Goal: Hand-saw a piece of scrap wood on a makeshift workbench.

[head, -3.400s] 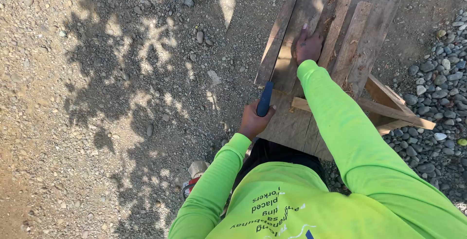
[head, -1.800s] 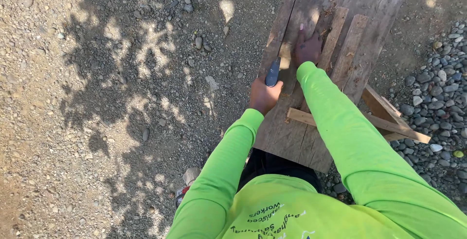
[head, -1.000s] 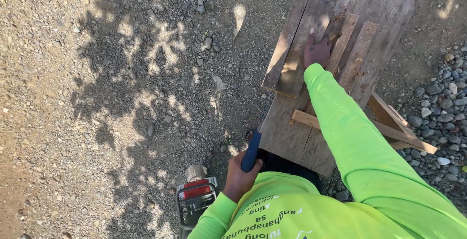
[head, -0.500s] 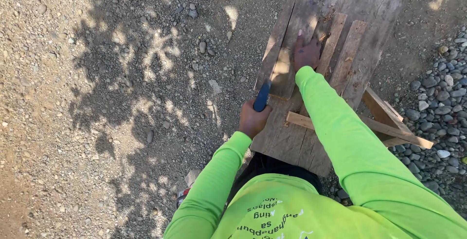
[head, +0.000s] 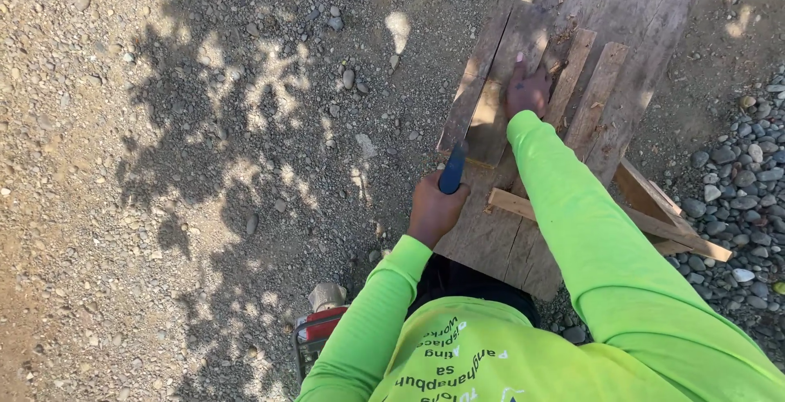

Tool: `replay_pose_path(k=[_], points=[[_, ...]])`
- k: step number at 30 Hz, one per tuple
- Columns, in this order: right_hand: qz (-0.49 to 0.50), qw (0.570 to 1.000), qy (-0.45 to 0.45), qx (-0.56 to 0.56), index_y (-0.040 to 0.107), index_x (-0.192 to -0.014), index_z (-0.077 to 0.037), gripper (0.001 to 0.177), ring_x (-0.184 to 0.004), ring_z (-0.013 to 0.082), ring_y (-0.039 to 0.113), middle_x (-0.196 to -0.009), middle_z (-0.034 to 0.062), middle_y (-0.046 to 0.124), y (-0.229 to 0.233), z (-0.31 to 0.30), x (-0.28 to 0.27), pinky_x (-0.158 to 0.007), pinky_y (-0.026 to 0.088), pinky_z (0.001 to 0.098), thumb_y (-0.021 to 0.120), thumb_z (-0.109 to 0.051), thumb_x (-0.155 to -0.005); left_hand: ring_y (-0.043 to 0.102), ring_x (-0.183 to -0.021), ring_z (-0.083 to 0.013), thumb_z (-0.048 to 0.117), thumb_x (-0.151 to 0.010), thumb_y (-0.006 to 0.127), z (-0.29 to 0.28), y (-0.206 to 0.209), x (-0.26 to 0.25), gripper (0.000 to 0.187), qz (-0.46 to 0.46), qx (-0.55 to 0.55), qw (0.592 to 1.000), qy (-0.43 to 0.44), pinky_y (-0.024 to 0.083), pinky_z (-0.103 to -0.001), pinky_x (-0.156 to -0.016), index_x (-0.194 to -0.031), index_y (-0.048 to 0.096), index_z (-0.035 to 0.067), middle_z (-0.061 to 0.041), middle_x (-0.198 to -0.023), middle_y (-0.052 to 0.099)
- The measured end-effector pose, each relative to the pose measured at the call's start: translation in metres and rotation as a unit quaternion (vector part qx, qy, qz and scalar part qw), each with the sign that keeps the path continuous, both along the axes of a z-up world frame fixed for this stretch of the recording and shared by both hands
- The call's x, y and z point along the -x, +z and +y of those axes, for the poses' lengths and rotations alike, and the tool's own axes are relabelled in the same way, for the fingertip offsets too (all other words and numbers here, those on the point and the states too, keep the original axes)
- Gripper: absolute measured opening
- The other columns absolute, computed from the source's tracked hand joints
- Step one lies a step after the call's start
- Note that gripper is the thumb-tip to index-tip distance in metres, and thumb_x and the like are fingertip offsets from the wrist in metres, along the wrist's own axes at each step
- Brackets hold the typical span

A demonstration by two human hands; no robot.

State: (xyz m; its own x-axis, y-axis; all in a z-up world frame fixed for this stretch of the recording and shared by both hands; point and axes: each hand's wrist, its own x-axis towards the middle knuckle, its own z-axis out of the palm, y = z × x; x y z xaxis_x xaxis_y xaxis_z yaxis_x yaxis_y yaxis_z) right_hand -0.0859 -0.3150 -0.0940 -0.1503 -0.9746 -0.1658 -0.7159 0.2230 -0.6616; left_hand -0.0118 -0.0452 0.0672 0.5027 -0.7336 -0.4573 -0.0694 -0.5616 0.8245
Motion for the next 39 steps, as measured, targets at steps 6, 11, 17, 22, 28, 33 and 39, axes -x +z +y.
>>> replay_pose_path(k=[6, 11, 17, 22, 28, 33, 39], points=[[-0.01, 1.0, 0.007, 0.022, 0.051, -0.145, -0.004, 0.081, -0.13, 0.0438, 0.055, -0.143, 0.0248, 0.054, -0.016, -0.003, 0.001, -0.109, 0.044, 0.0501, 0.046, -0.071, -0.101, 0.049, -0.053, -0.0096, 0.021, -0.081, 0.076, 0.142, 0.066, 0.016, 0.021, 0.03, -0.052, 0.998, 0.008, 0.042, -0.033, -0.051, -0.077, 0.066, 0.002, -0.003, -0.056, 0.057], [-0.011, 1.0, 0.005, 0.007, 0.049, -0.147, -0.005, 0.082, -0.129, 0.0441, 0.054, -0.144, 0.0242, 0.053, -0.008, 0.003, 0.004, -0.108, 0.043, 0.0516, 0.045, -0.072, -0.099, 0.05, -0.053, -0.0095, 0.022, -0.081, 0.078, 0.185, 0.123, 0.018, 0.023, 0.06, -0.133, 0.989, 0.014, 0.042, -0.032, -0.052, -0.079, 0.068, 0.002, -0.003, -0.057, 0.058], [-0.002, 1.0, -0.004, -0.025, 0.049, -0.146, -0.005, 0.084, -0.132, 0.0441, 0.052, -0.147, 0.0231, 0.05, -0.007, 0.001, 0.003, -0.109, 0.042, 0.0522, 0.046, -0.074, -0.097, 0.049, -0.053, -0.0108, 0.024, -0.079, 0.077, 0.103, 0.015, 0.0, 0.028, 0.005, -0.08, 0.997, -0.02, 0.043, -0.035, -0.052, -0.073, 0.063, 0.001, -0.004, -0.056, 0.056], [-0.006, 1.0, 0.007, 0.004, 0.047, -0.146, -0.002, 0.085, -0.131, 0.0467, 0.051, -0.147, 0.0259, 0.049, -0.001, 0.008, 0.003, -0.108, 0.041, 0.0536, 0.046, -0.073, -0.098, 0.049, -0.058, -0.012, 0.026, -0.079, 0.076, -0.024, -0.069, -0.014, 0.031, 0.03, 0.046, 0.998, -0.001, 0.043, -0.037, -0.055, -0.073, 0.059, 0.001, -0.004, -0.062, 0.056], [-0.011, 1.0, 0.016, 0.005, 0.052, -0.143, 0.001, 0.082, -0.131, 0.0488, 0.052, -0.144, 0.0293, 0.052, 0.002, 0.009, 0.001, -0.11, 0.043, 0.0532, 0.045, -0.07, -0.102, 0.054, -0.059, -0.0147, 0.026, -0.078, 0.076, -0.058, -0.061, -0.012, 0.033, -0.006, 0.054, 0.999, -0.002, 0.047, -0.038, -0.058, -0.076, 0.061, -0.003, -0.009, -0.061, 0.059], [-0.002, 1.0, -0.003, -0.02, 0.053, -0.14, 0.0, 0.082, -0.128, 0.0484, 0.052, -0.143, 0.0289, 0.051, -0.002, 0.002, 0.002, -0.106, 0.043, 0.0545, 0.045, -0.07, -0.099, 0.057, -0.059, -0.016, 0.027, -0.077, 0.076, -0.054, -0.052, -0.009, 0.031, 0.012, 0.047, 0.999, 0.0, 0.048, -0.039, -0.059, -0.082, 0.065, -0.001, -0.009, -0.063, 0.062], [0.004, 1.0, 0.007, 0.005, 0.054, -0.137, 0.001, 0.081, -0.127, 0.0486, 0.052, -0.141, 0.0288, 0.051, -0.009, 0.0, 0.003, -0.105, 0.043, 0.0547, 0.045, -0.07, -0.1, 0.055, -0.055, -0.0112, 0.024, -0.078, 0.077, 0.043, -0.025, -0.001, 0.027, 0.023, 0.003, 1.0, 0.0, 0.047, -0.035, -0.056, -0.076, 0.062, 0.002, -0.005, -0.059, 0.06]])
